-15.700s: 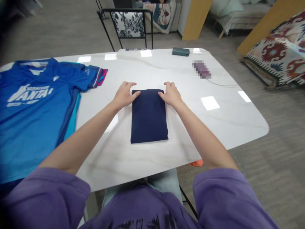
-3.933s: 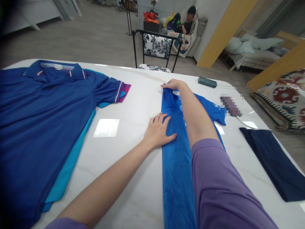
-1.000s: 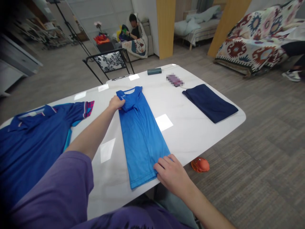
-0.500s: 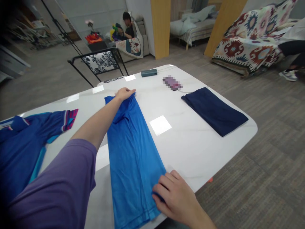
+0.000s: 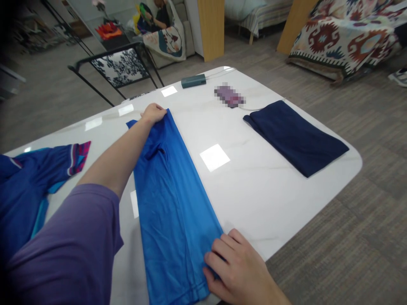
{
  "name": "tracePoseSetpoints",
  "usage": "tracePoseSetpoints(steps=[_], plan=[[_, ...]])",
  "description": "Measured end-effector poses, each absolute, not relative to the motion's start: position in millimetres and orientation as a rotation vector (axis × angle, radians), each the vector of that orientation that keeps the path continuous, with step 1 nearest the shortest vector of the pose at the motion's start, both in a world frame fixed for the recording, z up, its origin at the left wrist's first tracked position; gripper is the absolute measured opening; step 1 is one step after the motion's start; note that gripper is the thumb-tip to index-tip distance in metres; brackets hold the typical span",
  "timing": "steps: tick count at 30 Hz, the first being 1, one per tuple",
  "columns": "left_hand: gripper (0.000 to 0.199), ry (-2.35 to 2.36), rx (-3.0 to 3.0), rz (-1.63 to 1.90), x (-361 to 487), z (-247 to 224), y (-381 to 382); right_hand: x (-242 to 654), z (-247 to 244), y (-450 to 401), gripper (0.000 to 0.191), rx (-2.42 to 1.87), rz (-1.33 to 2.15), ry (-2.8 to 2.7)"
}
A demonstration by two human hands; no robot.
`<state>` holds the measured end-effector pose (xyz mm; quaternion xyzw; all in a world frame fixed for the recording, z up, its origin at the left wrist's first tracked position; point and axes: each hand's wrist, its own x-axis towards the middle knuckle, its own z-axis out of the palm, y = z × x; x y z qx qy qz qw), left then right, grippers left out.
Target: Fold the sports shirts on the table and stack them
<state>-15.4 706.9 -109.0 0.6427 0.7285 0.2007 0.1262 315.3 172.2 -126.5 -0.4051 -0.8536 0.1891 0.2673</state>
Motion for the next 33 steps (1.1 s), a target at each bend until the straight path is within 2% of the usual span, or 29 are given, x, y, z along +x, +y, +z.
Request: tracePoseSetpoints(steps=[5, 11, 14, 17, 19, 22, 27, 30, 33], plan=[[0.054, 2.034, 2.130, 0.695, -16, -113, 651, 315, -124, 172, 0.016, -1.113, 0.541, -2.301], [0.081, 1.799, 2.300, 0.336, -26, -132, 600, 317, -119, 174, 0.016, -1.092, 0.555, -2.376], [0.079, 1.839, 2.263, 0.363, -20, -119, 588, 319, -116, 173, 0.017, -1.056, 0.527, -2.413], [0.069, 1.872, 2.283, 0.634, -11, -90, 546, 322, -114, 170, 0.025, -1.043, 0.503, -2.414], [0.065, 1.812, 2.302, 0.736, -9, -71, 487, 323, -112, 167, 0.031, -1.054, 0.489, -2.414], [0.062, 1.589, 2.336, 0.613, -14, -56, 359, 323, -109, 164, 0.037, -1.041, 0.467, -2.400], [0.051, 1.486, 2.242, 0.476, -24, -77, 144, 319, -107, 158, 0.037, -1.045, 0.453, -2.373], [0.047, 1.525, 2.254, 0.525, -23, -94, 69, 318, -108, 156, 0.030, -1.041, 0.423, -2.363], [0.057, 1.538, 2.372, 0.558, -19, -104, 31, 322, -111, 152, 0.032, -0.957, 0.391, -2.405]])
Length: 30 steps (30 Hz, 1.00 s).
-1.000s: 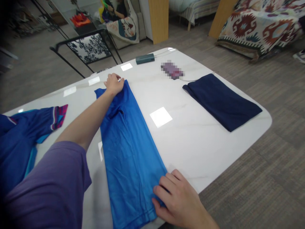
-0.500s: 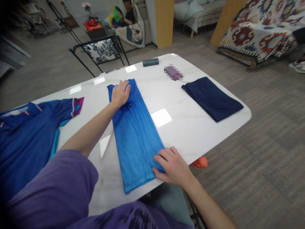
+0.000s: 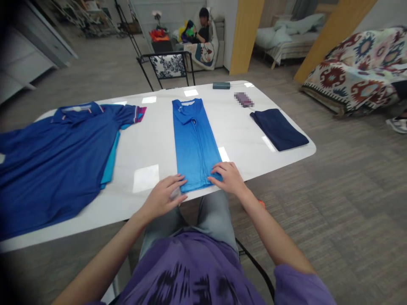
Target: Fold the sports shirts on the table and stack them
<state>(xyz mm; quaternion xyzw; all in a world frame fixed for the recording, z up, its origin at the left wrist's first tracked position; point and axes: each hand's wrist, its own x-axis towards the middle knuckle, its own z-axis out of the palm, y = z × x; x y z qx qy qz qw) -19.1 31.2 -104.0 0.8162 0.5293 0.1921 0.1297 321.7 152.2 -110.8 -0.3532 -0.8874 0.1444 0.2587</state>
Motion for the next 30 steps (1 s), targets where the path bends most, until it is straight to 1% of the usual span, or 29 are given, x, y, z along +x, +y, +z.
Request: tracePoseSetpoints(steps=[1, 3, 4, 5, 6, 8, 11, 15, 19, 23, 25, 27, 28, 30], plan=[[0.063, 1.538, 2.414, 0.562, -18, -106, 23, 324, -112, 149, 0.036, -0.914, 0.375, -2.443], [0.072, 1.556, 2.474, 0.574, -17, -109, 8, 332, -114, 139, 0.054, -0.826, 0.334, -2.552], [0.069, 1.568, 2.493, 0.586, -16, -111, 1, 337, -116, 132, 0.064, -0.790, 0.307, -2.612], [0.061, 1.577, 2.507, 0.602, -16, -113, -5, 342, -118, 124, 0.070, -0.770, 0.275, -2.661], [0.050, 1.580, 2.518, 0.622, -16, -115, -11, 346, -120, 115, 0.070, -0.767, 0.239, -2.695], [0.034, 1.567, 2.530, 0.678, -17, -118, -22, 355, -125, 98, 0.060, -0.790, 0.175, -2.718], [0.028, 1.520, 2.507, 0.769, -18, -118, -37, 362, -124, 74, 0.048, -0.799, 0.162, -2.685], [0.020, 1.429, 2.416, 0.841, -18, -105, -59, 367, -105, 43, 0.037, -0.743, 0.248, -2.629], [0.014, 1.262, 2.282, 0.872, -23, -67, -86, 369, -71, 5, 0.038, -0.718, 0.441, -2.590], [0.014, 1.048, 2.131, 0.868, -34, -6, -95, 360, -28, -13, 0.040, -0.814, 0.565, -2.332], [0.013, 1.050, 2.098, 0.895, -42, 23, -79, 348, -8, 1, 0.042, -0.847, 0.561, -2.181], [0.008, 1.177, 2.076, 0.964, -54, 44, -43, 330, 11, 38, 0.044, -0.884, 0.514, -2.077], [0.010, 1.268, 2.057, 1.009, -62, 50, -17, 318, 19, 64, 0.044, -0.896, 0.483, -2.042], [0.024, 1.435, 1.989, 1.109, -80, 52, 47, 290, 30, 132, 0.042, -0.891, 0.442, -2.016]])
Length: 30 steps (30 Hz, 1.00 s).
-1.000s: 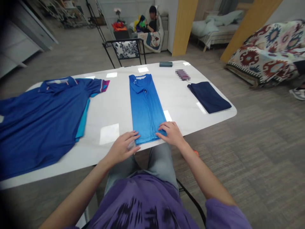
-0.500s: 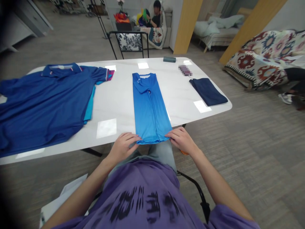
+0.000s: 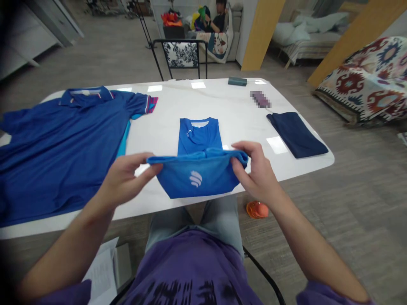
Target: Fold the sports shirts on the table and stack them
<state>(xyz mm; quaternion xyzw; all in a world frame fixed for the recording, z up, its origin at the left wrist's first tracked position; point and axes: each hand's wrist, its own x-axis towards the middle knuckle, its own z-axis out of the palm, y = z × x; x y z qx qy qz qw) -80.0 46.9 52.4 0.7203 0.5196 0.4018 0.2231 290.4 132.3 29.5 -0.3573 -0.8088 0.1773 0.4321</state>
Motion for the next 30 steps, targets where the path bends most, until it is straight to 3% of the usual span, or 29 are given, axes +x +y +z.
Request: tracePoseSetpoints(steps=[5, 9, 12, 21, 27, 30], plan=[[0.041, 1.590, 1.812, 1.189, -131, 6, 235, 212, 11, 327, 0.036, -0.919, 0.484, -2.147], [0.038, 1.973, 1.786, 1.054, -141, -54, 326, 166, -39, 416, 0.057, -1.254, 0.409, -2.243], [0.058, 2.041, 1.990, 0.976, -124, -90, 334, 151, -73, 419, 0.070, -1.388, 0.277, -2.332], [0.077, 1.926, 2.160, 0.417, -92, -123, 314, 158, -113, 377, 0.076, -1.266, 0.354, -2.713], [0.081, 2.302, 1.725, 0.713, -120, -108, 339, 165, -105, 413, 0.074, -1.746, 0.289, -2.129], [0.069, 2.359, 1.448, 0.771, -132, -104, 352, 162, -98, 423, 0.058, -1.869, 0.458, -2.027]])
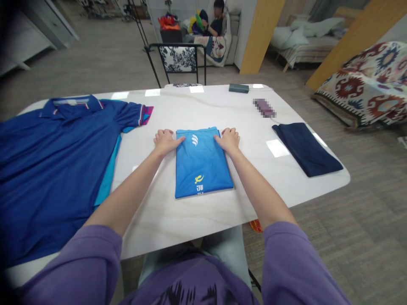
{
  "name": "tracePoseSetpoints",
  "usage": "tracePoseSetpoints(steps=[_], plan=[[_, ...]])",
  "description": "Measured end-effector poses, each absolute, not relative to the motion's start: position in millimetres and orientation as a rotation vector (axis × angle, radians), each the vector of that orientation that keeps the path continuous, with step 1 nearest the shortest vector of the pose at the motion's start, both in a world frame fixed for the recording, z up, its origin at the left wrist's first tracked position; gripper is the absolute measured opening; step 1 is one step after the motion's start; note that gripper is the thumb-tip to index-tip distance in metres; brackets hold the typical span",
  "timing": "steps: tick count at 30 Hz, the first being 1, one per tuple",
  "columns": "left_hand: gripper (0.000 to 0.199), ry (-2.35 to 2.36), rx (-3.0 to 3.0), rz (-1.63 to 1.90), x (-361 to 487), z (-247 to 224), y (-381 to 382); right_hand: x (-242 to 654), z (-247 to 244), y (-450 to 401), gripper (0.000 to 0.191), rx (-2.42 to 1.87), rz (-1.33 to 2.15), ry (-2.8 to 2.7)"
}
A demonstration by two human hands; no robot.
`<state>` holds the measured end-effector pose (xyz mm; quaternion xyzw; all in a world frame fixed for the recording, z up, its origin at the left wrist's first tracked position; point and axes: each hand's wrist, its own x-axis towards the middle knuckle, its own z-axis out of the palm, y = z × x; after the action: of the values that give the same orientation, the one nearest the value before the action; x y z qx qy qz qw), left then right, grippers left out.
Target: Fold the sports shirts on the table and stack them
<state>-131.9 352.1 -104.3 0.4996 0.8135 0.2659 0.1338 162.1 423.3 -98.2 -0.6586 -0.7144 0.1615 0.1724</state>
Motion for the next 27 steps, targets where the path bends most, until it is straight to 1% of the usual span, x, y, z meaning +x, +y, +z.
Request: tracePoseSetpoints(steps=[2, 4, 7, 10, 12, 14, 16, 18, 21, 23, 25, 27], plan=[[0.050, 2.222, 1.377, 0.841, -132, -101, 357, 157, -93, 423, 0.041, -1.815, 0.579, -2.064], [0.038, 2.083, 1.364, 0.922, -124, -93, 355, 153, -86, 418, 0.028, -1.732, 0.663, -2.079], [0.028, 1.926, 1.413, 1.069, -105, -76, 335, 158, -71, 398, 0.022, -1.596, 0.748, -2.018], [0.029, 1.781, 1.436, 1.282, -82, -50, 303, 182, -53, 368, 0.025, -1.484, 0.748, -1.923], [0.037, 1.635, 1.435, 1.462, -66, -28, 280, 208, -42, 345, 0.030, -1.413, 0.735, -1.849], [0.050, 1.463, 1.445, 1.601, -45, -1, 257, 240, -29, 321, 0.036, -1.286, 0.743, -1.747], [0.062, 1.323, 1.506, 1.632, -16, 29, 234, 278, -15, 296, 0.042, -1.137, 0.739, -1.638], [0.068, 1.208, 1.609, 1.588, 21, 60, 213, 322, 2, 273, 0.046, -1.057, 0.676, -1.562], [0.062, 1.037, 1.748, 1.507, 90, 96, 197, 398, 31, 248, 0.049, -1.077, 0.489, -1.512], [0.056, 0.938, 1.800, 1.459, 138, 105, 205, 454, 50, 246, 0.050, -1.147, 0.339, -1.527], [0.050, 0.870, 1.814, 1.411, 184, 101, 232, 510, 65, 259, 0.051, -1.251, 0.204, -1.576], [0.045, 0.834, 1.798, 1.358, 228, 84, 278, 561, 72, 289, 0.051, -1.351, 0.126, -1.623]])
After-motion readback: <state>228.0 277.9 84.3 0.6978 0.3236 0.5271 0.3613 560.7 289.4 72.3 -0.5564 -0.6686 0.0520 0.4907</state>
